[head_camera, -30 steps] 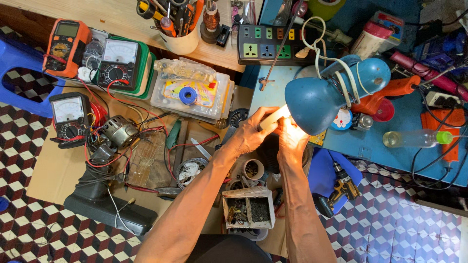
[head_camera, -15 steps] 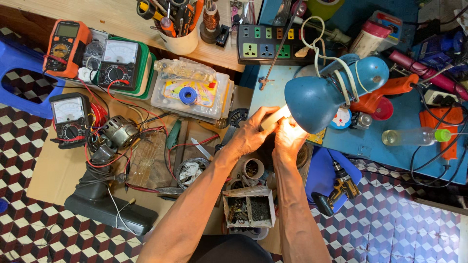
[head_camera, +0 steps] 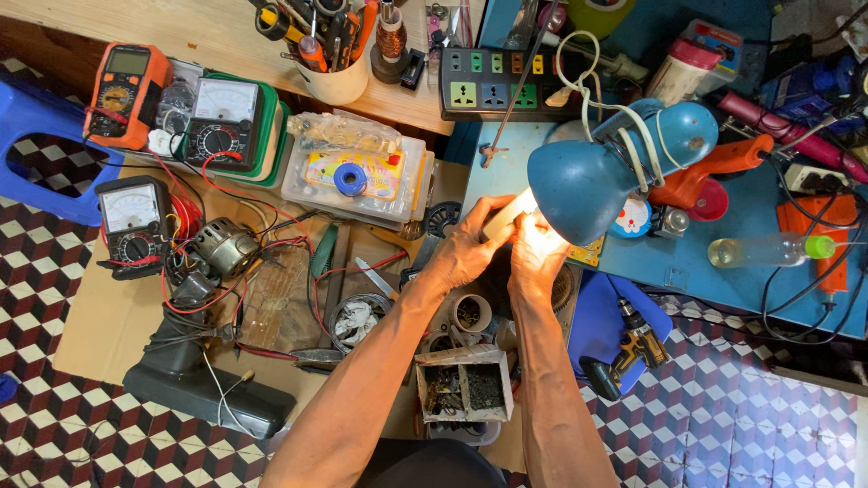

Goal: The person works on a disassembled electronic device, likely a lamp, at a cluttered workbench. They manipulate the internal components, connect wires, and test the device by turning it on and off. The person handles various tools and parts throughout the process.

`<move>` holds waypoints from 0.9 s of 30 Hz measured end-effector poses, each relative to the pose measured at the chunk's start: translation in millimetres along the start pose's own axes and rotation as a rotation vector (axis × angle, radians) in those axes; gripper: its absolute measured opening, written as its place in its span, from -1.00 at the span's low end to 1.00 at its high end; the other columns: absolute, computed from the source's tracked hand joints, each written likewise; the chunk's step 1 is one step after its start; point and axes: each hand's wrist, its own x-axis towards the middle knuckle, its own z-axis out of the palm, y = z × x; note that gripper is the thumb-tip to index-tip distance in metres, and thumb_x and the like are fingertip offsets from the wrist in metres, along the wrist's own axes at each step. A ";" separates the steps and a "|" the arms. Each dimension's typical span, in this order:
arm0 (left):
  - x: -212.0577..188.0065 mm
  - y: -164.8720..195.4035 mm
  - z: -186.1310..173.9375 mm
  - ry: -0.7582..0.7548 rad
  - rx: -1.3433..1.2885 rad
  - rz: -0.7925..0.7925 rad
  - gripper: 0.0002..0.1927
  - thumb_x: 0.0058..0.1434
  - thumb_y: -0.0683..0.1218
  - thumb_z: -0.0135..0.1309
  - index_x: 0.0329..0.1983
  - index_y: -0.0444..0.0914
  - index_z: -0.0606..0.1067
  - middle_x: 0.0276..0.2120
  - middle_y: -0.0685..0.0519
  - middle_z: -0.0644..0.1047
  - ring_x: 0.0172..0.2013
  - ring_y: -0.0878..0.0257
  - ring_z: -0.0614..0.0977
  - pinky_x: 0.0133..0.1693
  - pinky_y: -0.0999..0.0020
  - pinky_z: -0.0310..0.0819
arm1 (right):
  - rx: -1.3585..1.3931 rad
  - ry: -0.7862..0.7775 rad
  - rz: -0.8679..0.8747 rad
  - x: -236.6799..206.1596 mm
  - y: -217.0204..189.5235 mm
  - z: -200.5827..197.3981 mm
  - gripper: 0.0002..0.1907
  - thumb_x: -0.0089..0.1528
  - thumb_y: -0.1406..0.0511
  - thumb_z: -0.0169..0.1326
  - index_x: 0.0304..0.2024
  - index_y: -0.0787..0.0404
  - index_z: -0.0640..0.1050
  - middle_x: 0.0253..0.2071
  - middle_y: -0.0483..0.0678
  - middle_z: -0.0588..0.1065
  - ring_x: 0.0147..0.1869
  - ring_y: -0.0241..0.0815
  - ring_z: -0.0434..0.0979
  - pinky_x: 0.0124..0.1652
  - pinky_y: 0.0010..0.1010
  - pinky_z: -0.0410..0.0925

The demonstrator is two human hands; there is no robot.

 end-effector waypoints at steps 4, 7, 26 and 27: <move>1.3 5.2 0.8 0.001 -0.047 0.122 -0.57 0.37 -0.08 0.06 0.29 -0.21 0.35 0.12 -0.08 0.56 0.12 0.18 0.60 0.13 0.30 0.49 | 0.066 -0.044 -0.012 3.0 2.9 -6.1 -0.79 0.15 0.52 0.06 -0.40 0.15 0.34 -0.42 -0.25 0.27 -0.36 -0.42 0.27 -0.37 -0.53 0.27; 0.1 10.8 0.0 0.007 0.107 -0.204 -0.54 0.33 0.00 0.08 0.28 -0.10 0.37 0.02 -0.03 0.61 -0.04 0.18 0.67 -0.04 0.29 0.54 | -0.026 -0.016 -0.142 3.1 7.3 -1.5 -0.79 0.18 0.53 0.07 -0.36 0.17 0.34 -0.39 -0.22 0.28 -0.32 -0.40 0.27 -0.32 -0.51 0.27; -6.5 24.9 5.1 0.065 0.120 -0.221 -0.57 0.38 -0.04 0.04 0.31 -0.09 0.33 0.00 -0.19 0.59 -0.04 -0.07 0.68 -0.04 0.16 0.55 | 0.131 -0.170 0.205 13.8 -1.6 -15.5 -0.94 0.20 0.46 0.12 -0.29 0.27 0.50 -0.37 -0.12 0.45 -0.37 -0.30 0.48 -0.37 -0.49 0.41; -7.8 27.1 6.4 0.088 0.124 -0.098 -0.58 0.39 -0.08 0.04 0.30 -0.14 0.33 0.05 -0.20 0.57 0.02 -0.07 0.65 -0.01 0.16 0.53 | 0.134 -0.195 0.214 15.6 -0.7 -17.6 -0.95 0.20 0.45 0.10 -0.29 0.26 0.50 -0.37 -0.12 0.45 -0.37 -0.32 0.48 -0.38 -0.50 0.41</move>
